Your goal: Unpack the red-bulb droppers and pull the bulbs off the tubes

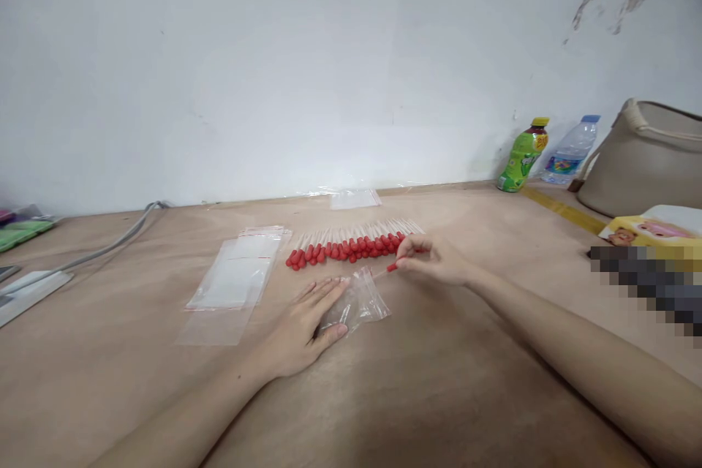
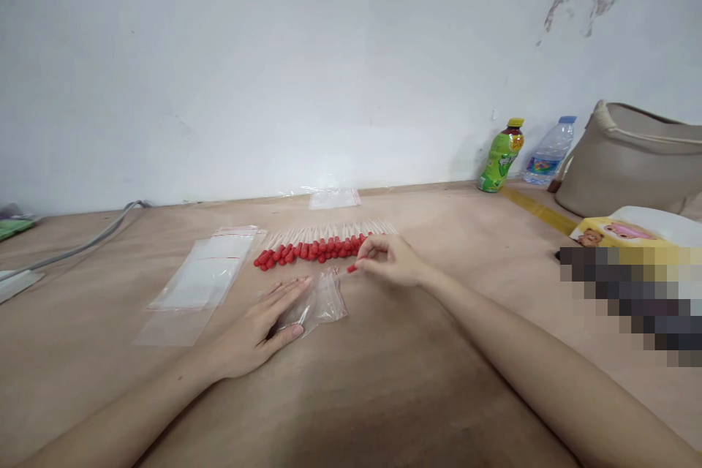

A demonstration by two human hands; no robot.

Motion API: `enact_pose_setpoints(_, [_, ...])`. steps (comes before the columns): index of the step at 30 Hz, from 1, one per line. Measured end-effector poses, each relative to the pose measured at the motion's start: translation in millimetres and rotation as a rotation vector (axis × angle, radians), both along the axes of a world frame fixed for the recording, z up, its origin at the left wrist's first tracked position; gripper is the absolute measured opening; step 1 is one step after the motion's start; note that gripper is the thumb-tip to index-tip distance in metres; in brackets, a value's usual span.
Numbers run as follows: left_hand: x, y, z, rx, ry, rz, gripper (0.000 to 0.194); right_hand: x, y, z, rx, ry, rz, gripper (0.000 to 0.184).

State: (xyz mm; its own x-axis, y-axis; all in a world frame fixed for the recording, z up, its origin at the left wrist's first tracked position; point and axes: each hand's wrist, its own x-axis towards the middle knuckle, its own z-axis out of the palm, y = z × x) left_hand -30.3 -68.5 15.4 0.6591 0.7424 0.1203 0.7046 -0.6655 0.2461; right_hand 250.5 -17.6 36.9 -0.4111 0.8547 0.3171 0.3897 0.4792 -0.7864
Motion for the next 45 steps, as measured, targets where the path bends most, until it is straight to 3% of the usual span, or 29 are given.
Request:
enact_pose_setpoints(2, [0.5,-0.6,1.2,0.004,0.028,-0.008,0.053,17.0,13.4,2.9,0.049,0.177,-0.212,0.022])
enact_pose_setpoints(5, [0.7,-1.4,2.6,0.016,0.076,-0.024,0.044,35.7,32.1,-3.8,0.261,0.396,-0.636,0.025])
enact_pose_setpoints(8, [0.3,-1.8,3.1,0.025,0.085,-0.022,0.041,42.0,41.2,-18.9,0.358,0.328,-0.873,0.027])
enact_pose_setpoints(11, [0.6,-1.8,3.5,0.019,0.089,-0.011,0.041,39.9,39.4,-30.8,0.306,0.122,-0.928,0.029])
enact_pose_setpoints(15, [2.0,-1.7,4.4,0.011,0.095,0.01,0.041,37.1,33.4,-33.7,0.254,-0.139,-0.864,0.031])
enact_pose_setpoints(21, [1.9,-1.8,4.1,0.025,0.089,0.005,0.041,28.2,28.5,-32.5,0.415,-0.184,-0.857,0.034])
enact_pose_setpoints(23, [0.8,-1.8,2.7,0.045,0.076,-0.002,0.042,15.8,19.4,-31.1,0.506,-0.161,-0.736,0.031])
enact_pose_setpoints(27, [-1.0,-1.0,-1.3,0.06,0.067,0.003,0.047,-21.0,-10.9,-23.4,0.613,-0.132,-0.155,0.019])
enact_pose_setpoints(29, [-1.2,-0.2,-2.6,0.061,0.067,0.004,0.05,-37.6,-24.1,-21.0,0.607,-0.209,0.12,0.024])
enact_pose_setpoints(31, [-1.1,0.4,-3.1,0.056,0.068,0.005,0.052,-47.3,-31.5,-22.3,0.576,-0.299,0.289,0.031])
enact_pose_setpoints(36, [-1.6,-0.9,-0.9,0.012,0.054,0.013,0.055,-36.7,-32.0,-34.1,0.416,-0.436,0.346,0.035])
enact_pose_setpoints(40, [-1.2,-0.8,1.9,-0.078,-0.056,0.043,0.05,-16.7,-31.5,-33.8,0.322,-0.471,0.406,0.032])
enact_pose_setpoints(45, [-0.5,14.5,-1.3,-0.116,-0.386,0.298,0.037,-12.2,-32.4,-28.0,0.254,-0.46,0.446,0.032])
